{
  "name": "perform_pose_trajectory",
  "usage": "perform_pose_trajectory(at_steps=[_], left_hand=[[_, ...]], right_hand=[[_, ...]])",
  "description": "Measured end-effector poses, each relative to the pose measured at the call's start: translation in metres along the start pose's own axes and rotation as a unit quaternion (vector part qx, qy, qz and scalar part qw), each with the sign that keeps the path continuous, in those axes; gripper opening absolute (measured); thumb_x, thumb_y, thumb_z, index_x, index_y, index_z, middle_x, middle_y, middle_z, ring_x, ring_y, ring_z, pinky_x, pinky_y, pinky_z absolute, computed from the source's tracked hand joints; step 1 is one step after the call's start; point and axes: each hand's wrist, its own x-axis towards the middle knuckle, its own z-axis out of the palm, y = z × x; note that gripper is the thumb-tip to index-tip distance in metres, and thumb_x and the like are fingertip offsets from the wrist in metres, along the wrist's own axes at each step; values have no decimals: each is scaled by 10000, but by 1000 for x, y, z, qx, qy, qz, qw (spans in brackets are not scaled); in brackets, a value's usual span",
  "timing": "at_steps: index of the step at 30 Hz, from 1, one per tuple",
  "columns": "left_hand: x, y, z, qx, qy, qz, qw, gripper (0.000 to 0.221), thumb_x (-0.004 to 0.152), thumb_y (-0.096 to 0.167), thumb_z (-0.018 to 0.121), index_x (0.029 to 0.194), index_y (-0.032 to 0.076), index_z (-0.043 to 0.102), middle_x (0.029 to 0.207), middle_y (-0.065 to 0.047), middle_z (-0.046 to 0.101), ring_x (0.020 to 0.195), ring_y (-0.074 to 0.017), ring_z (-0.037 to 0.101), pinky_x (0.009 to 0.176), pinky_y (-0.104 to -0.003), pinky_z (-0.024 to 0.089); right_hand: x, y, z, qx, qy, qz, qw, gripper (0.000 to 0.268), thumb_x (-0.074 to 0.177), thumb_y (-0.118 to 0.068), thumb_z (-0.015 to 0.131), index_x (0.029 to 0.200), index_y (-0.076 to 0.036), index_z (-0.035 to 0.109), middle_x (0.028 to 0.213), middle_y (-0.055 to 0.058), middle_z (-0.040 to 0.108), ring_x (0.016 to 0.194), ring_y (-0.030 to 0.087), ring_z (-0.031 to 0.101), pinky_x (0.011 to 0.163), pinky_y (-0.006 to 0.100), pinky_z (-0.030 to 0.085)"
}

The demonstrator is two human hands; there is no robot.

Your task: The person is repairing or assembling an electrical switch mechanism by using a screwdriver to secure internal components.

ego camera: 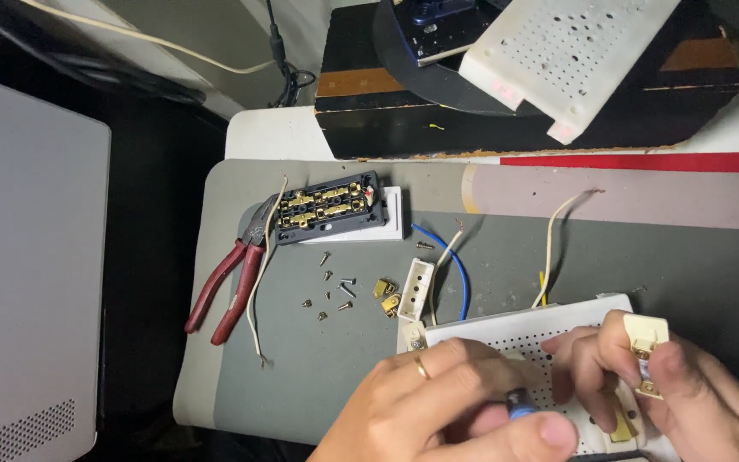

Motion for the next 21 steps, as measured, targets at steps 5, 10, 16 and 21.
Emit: perform_pose_trajectory(at_steps=[5, 10, 16, 21], left_hand=[[-10, -12, 0, 13, 6, 100, 995, 308, 1071, 158, 358, 1172, -37, 575, 1086, -178, 640, 932, -283, 700, 825, -364, 597], [-11, -16, 0, 13, 33, 22, 999, 375, 1032, 265, 395, 1042, -38, 617, 1010, -154, 673, 909, -239, 716, 814, -306, 584], [-26, -21, 17, 119, 122, 15, 985, 181, 912, 171, 659, 1060, 67, 658, 999, -50, 735, 860, -132, 763, 767, -247, 596], [-37, -31, 25, 204, 117, 16, 972, 151, 890, 161, 701, 1034, 115, 709, 1002, 2, 736, 889, -78, 756, 726, -209, 599]], right_hand=[[4, -4, 3, 19, -16, -3, 1000, 476, 984, -489, 544, 764, -76, 458, 548, 134, 512, 714, 359, 632, 914, 476, 436], [9, -4, -4, 1, -67, -13, 998, 497, 997, -512, 501, 751, -84, 448, 572, 120, 576, 694, 315, 621, 786, 457, 469], [10, -4, -5, -7, -85, -18, 996, 506, 995, -538, 507, 753, -96, 455, 568, 110, 581, 701, 301, 636, 887, 477, 482], [12, 0, -10, -20, -97, -26, 995, 508, 1000, -550, 483, 748, -112, 440, 539, 105, 578, 683, 298, 647, 885, 477, 488]])
